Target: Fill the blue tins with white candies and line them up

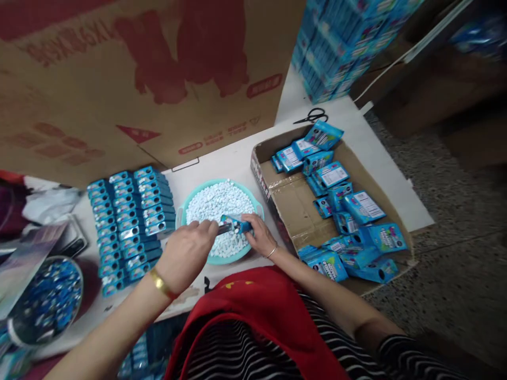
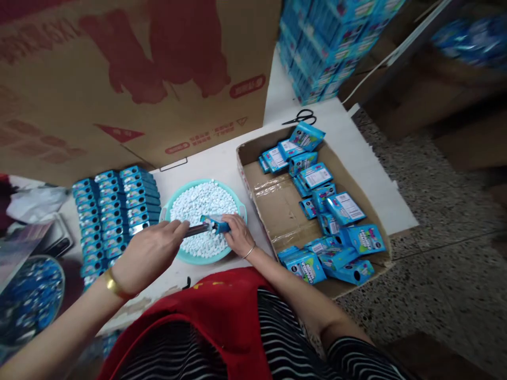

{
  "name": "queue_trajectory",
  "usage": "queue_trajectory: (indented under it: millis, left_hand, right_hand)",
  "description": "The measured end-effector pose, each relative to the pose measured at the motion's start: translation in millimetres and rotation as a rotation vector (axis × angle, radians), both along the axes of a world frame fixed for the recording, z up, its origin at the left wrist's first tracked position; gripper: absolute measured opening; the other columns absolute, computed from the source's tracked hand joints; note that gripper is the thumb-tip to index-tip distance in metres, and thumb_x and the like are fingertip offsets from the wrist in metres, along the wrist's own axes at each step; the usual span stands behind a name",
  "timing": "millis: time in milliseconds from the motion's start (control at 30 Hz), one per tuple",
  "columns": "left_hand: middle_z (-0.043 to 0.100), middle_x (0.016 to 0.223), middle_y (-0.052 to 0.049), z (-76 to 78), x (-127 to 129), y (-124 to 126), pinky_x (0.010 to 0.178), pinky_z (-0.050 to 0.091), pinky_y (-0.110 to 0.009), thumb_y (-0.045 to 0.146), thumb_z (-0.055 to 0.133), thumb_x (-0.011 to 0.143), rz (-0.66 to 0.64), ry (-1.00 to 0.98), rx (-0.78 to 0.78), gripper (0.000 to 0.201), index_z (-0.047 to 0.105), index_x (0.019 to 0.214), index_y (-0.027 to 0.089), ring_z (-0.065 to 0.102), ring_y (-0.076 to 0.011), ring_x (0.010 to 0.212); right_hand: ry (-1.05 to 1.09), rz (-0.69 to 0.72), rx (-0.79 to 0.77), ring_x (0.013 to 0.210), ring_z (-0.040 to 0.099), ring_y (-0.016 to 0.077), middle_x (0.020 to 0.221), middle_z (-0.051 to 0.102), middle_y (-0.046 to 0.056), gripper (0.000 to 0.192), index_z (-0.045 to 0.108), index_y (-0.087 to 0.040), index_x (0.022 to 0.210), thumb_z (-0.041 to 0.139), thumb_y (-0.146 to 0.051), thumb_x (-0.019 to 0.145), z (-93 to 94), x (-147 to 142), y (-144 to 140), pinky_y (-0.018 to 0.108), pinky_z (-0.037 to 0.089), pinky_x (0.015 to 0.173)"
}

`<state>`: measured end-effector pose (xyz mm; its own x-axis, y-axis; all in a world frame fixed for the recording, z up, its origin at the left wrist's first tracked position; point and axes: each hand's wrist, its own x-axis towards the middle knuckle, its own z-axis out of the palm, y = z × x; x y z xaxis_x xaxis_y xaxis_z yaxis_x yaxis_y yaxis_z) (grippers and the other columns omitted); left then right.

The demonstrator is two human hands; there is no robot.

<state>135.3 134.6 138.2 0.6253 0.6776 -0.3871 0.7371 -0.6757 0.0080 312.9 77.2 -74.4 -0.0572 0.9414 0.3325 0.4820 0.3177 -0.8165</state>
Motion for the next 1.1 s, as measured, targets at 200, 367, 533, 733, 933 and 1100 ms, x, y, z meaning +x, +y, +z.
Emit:
queue_trajectory:
  millis: [200, 367, 533, 733, 933, 1100]
  left_hand:
    - [0.06, 0.12, -0.011, -46.0, -33.0, 24.7, 0.081, 0.055, -0.036, 0.048, 0.054, 0.085, 0.042, -0.493, -0.021, 0.046, 0.05, 0.123, 0.024, 0.064, -0.0257, 0.101]
    - [0.064, 0.113, -0.007, -95.7, -29.4, 37.7, 0.076, 0.056, -0.032, 0.044, 0.048, 0.09, -0.03, -0.609, -0.057, 0.03, 0.054, 0.114, 0.027, 0.067, -0.0225, 0.093]
    - [0.063, 0.109, -0.006, -99.2, -57.4, 37.6, 0.075, 0.055, -0.035, 0.05, 0.049, 0.087, 0.074, -0.616, 0.047, 0.03, 0.054, 0.11, 0.03, 0.066, -0.0248, 0.092]
    - [0.061, 0.097, -0.005, -69.9, -111.7, 4.0, 0.075, 0.052, -0.035, 0.052, 0.049, 0.087, 0.375, -0.488, 0.135, 0.032, 0.056, 0.102, 0.025, 0.063, -0.0227, 0.085]
    - [0.06, 0.096, -0.006, -81.3, -182.2, -32.2, 0.077, 0.049, -0.031, 0.043, 0.052, 0.087, 0.65, -0.29, 0.058, 0.028, 0.057, 0.101, 0.02, 0.061, -0.0195, 0.087]
    - [0.059, 0.099, -0.005, -127.7, -217.0, -26.6, 0.074, 0.048, -0.03, 0.038, 0.056, 0.082, 0.749, -0.135, -0.018, 0.024, 0.058, 0.098, 0.02, 0.06, -0.0199, 0.085]
  right_hand:
    - [0.081, 0.05, -0.018, 0.111, 0.059, 0.0242, 0.115, 0.063, 0.01, 0.05, 0.048, -0.021, 0.123, 0.05, -0.01, 0.074, 17.0, -5.2, 8.5, 0.045, 0.048, 0.099]
    - [0.04, 0.186, -0.056, 0.11, 0.06, 0.0233, 0.115, 0.063, 0.009, 0.047, 0.049, -0.022, 0.123, 0.065, -0.024, 0.078, 30.1, 10.8, 30.2, 0.039, 0.049, 0.097]
    - [-0.101, -0.536, -0.015, 0.112, 0.056, 0.027, 0.117, 0.06, 0.017, 0.048, 0.049, -0.016, 0.122, 0.058, -0.046, 0.085, 27.2, 146.5, 83.5, 0.046, 0.046, 0.098]
    - [-0.372, -0.545, -0.011, 0.115, 0.052, 0.0417, 0.107, 0.062, 0.025, 0.058, 0.063, -0.013, 0.097, 0.072, -0.062, 0.067, -6.8, 269.3, 82.9, 0.066, 0.035, 0.097]
    - [-0.374, -0.497, -0.181, 0.126, 0.047, 0.0394, 0.125, 0.056, 0.027, 0.03, 0.061, -0.021, 0.097, 0.069, -0.042, 0.077, -32.2, 253.6, 60.7, 0.06, 0.034, 0.098]
    - [-0.335, -0.554, -0.556, 0.103, 0.062, 0.0403, 0.115, 0.063, 0.015, 0.056, 0.043, -0.024, 0.13, 0.057, -0.045, 0.08, 22.0, 211.1, 53.7, 0.057, 0.047, 0.086]
